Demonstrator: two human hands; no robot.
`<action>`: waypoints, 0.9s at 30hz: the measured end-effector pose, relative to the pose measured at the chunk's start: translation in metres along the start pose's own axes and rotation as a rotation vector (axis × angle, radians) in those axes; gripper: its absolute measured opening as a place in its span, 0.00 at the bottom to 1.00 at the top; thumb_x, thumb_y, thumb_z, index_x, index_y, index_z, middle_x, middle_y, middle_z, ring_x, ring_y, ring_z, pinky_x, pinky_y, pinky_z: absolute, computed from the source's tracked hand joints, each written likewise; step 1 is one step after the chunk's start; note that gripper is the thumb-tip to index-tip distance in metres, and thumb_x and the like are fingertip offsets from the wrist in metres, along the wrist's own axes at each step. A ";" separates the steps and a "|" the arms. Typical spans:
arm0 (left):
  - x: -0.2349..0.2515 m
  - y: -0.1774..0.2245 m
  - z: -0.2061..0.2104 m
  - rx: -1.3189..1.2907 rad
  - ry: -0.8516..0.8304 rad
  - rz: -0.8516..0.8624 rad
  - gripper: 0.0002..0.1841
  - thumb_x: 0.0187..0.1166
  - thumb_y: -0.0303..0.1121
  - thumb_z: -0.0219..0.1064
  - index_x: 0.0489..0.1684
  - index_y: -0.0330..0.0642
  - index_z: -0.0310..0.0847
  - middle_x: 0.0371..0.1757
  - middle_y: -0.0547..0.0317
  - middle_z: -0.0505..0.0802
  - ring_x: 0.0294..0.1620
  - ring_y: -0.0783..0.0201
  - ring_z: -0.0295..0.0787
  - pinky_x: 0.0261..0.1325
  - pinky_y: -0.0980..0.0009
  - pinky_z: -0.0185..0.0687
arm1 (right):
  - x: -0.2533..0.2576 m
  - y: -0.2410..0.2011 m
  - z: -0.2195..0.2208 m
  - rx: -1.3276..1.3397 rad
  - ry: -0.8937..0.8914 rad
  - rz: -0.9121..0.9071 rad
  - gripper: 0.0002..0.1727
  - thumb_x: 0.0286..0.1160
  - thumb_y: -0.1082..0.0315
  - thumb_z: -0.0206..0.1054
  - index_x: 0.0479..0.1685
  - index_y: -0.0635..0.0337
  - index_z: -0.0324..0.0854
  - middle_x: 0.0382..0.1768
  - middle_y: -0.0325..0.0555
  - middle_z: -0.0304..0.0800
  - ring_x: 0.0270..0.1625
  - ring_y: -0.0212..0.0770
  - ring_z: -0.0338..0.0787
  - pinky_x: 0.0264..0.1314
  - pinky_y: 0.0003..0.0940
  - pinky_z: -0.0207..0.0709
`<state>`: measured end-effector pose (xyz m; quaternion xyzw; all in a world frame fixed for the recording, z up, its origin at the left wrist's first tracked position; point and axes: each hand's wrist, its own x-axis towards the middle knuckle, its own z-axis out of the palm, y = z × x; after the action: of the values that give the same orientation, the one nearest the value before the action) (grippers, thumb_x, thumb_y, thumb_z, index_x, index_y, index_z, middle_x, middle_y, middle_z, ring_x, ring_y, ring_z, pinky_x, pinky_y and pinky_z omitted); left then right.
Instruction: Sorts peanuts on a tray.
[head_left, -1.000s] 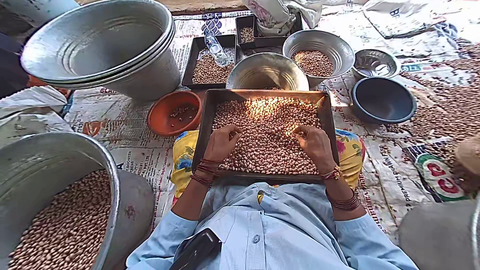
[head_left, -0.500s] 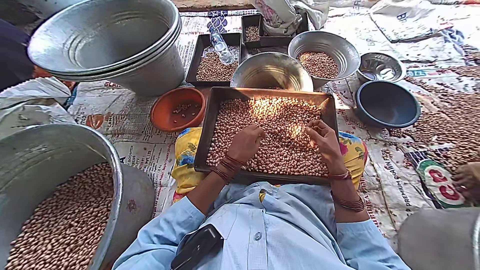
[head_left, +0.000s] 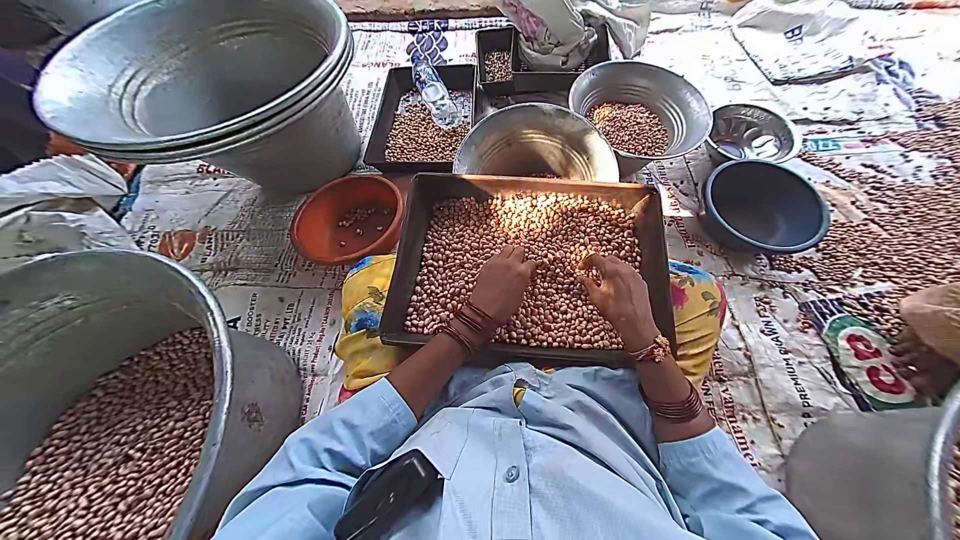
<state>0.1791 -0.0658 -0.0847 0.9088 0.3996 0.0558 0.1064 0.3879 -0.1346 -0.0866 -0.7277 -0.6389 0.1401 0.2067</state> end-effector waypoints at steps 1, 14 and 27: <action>0.000 0.000 0.001 0.005 -0.003 0.001 0.08 0.81 0.26 0.68 0.49 0.35 0.92 0.53 0.39 0.91 0.62 0.41 0.87 0.61 0.50 0.85 | 0.001 0.000 0.004 -0.016 -0.008 0.002 0.14 0.76 0.64 0.72 0.56 0.59 0.89 0.49 0.60 0.91 0.52 0.63 0.92 0.51 0.64 0.81; -0.022 -0.029 -0.026 -0.491 0.125 -0.196 0.06 0.80 0.27 0.68 0.48 0.39 0.89 0.21 0.56 0.82 0.19 0.60 0.74 0.28 0.59 0.74 | -0.005 0.042 -0.024 1.156 0.165 0.197 0.11 0.80 0.76 0.50 0.41 0.52 0.76 0.25 0.30 0.77 0.18 0.22 0.69 0.20 0.16 0.64; -0.007 -0.005 -0.010 -0.273 -0.089 -0.195 0.11 0.84 0.32 0.66 0.54 0.37 0.90 0.50 0.43 0.94 0.50 0.44 0.93 0.56 0.43 0.85 | 0.007 0.000 -0.006 -0.014 0.073 -0.037 0.10 0.75 0.72 0.69 0.50 0.57 0.92 0.42 0.58 0.91 0.45 0.62 0.92 0.44 0.63 0.82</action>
<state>0.1684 -0.0663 -0.0764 0.8444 0.4694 0.0586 0.2514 0.3914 -0.1285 -0.0806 -0.7219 -0.6451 0.1053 0.2271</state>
